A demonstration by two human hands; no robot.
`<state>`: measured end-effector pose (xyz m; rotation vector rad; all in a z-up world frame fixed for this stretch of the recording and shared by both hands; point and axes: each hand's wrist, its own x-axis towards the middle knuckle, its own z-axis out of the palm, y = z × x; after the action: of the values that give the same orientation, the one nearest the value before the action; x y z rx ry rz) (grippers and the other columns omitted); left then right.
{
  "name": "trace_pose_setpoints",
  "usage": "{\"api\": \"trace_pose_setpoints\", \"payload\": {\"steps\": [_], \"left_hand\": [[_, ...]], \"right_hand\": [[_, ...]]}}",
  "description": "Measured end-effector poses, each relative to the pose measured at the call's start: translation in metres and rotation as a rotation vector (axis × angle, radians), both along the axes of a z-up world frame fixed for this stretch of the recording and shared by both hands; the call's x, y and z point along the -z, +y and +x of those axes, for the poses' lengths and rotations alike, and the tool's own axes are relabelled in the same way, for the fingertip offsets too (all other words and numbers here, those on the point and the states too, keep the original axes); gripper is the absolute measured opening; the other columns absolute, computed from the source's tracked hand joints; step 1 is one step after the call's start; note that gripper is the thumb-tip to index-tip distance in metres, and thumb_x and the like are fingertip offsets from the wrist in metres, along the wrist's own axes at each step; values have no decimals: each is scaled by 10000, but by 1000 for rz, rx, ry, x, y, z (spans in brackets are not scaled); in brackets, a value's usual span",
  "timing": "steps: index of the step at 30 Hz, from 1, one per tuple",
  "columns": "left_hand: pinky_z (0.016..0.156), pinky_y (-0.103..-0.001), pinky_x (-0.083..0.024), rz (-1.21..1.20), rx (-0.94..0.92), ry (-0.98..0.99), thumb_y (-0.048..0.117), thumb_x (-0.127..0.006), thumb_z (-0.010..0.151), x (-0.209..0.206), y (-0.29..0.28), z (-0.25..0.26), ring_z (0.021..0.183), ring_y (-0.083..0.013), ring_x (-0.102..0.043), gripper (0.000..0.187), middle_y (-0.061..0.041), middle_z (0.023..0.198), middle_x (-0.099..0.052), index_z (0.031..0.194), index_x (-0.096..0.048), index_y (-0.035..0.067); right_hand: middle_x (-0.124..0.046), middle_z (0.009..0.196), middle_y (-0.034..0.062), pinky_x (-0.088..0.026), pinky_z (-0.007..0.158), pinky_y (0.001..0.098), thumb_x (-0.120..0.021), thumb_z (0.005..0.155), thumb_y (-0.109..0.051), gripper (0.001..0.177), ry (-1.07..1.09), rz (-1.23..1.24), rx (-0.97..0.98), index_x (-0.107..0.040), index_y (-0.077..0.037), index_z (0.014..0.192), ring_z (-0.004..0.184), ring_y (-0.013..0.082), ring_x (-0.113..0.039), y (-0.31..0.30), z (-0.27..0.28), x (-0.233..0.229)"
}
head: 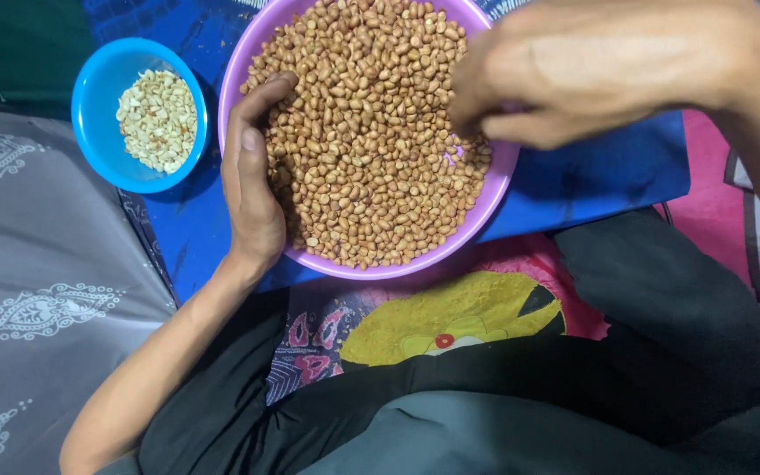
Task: Manually sorting through a large bowl of nuts to remove husks and debris, placing them into a separate smaller bowl.
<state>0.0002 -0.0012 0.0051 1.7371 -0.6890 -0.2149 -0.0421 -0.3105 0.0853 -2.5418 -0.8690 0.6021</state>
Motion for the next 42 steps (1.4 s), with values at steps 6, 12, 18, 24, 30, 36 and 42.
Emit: {"api": "trace_pose_setpoints", "payload": {"steps": [6,12,18,24,30,36,42], "left_hand": [[1273,-470,-337,7,15,4,548,-217,1100,0,-1,0,1431,-334,-453,693,-200,1476,-473,1409,-438,-31],[1263,-491,-341,14,8,6,579,-217,1086,2,-2,-1,1427,-348,-449,722,-216,1469,-468,1412,-433,-29],[1276,-494,-336,-31,10,36,587,-252,1087,4,-2,-1,1433,-341,-442,713,-205,1472,-465,1413,-434,-21],[1277,-470,-332,-2,16,-12,518,-248,1113,2,0,0,1435,-345,-451,659,-215,1474,-468,1403,-433,-44],[1280,-497,-335,5,25,-52,482,-251,1118,0,0,0,1437,-356,-448,622,-210,1465,-470,1395,-443,-41],[1251,-451,-345,-33,43,-56,386,-291,1144,2,4,0,1412,-335,-460,538,-204,1461,-469,1420,-429,-55],[1289,-483,-383,-88,64,-102,249,-354,1150,11,6,3,1432,-336,-479,385,-189,1473,-484,1423,-429,-12]], "right_hand": [[-796,820,23,-642,666,347,-633,890,-114,158,172,-254,72,-781,-147,933,615,215,-740,29,5,32],[-778,1012,70,-583,847,425,-596,806,11,301,5,189,26,-763,-66,1044,891,275,-718,30,27,58],[-736,1011,75,-617,839,389,-728,810,-49,185,-45,46,8,-787,-95,980,892,247,-718,30,17,45],[-682,895,57,-554,693,461,-709,781,-128,69,-86,-112,3,-695,-74,821,788,323,-675,11,-15,38],[-679,881,54,-584,677,435,-730,758,-69,167,-150,-209,16,-729,-100,923,762,294,-685,20,-14,34],[-649,893,71,-566,679,449,-716,800,-79,102,-235,-144,-20,-705,-66,900,800,300,-654,20,-17,39],[-623,882,62,-563,761,410,-715,836,-98,118,-346,-179,-54,-747,-73,946,792,253,-645,25,-24,46]]}}
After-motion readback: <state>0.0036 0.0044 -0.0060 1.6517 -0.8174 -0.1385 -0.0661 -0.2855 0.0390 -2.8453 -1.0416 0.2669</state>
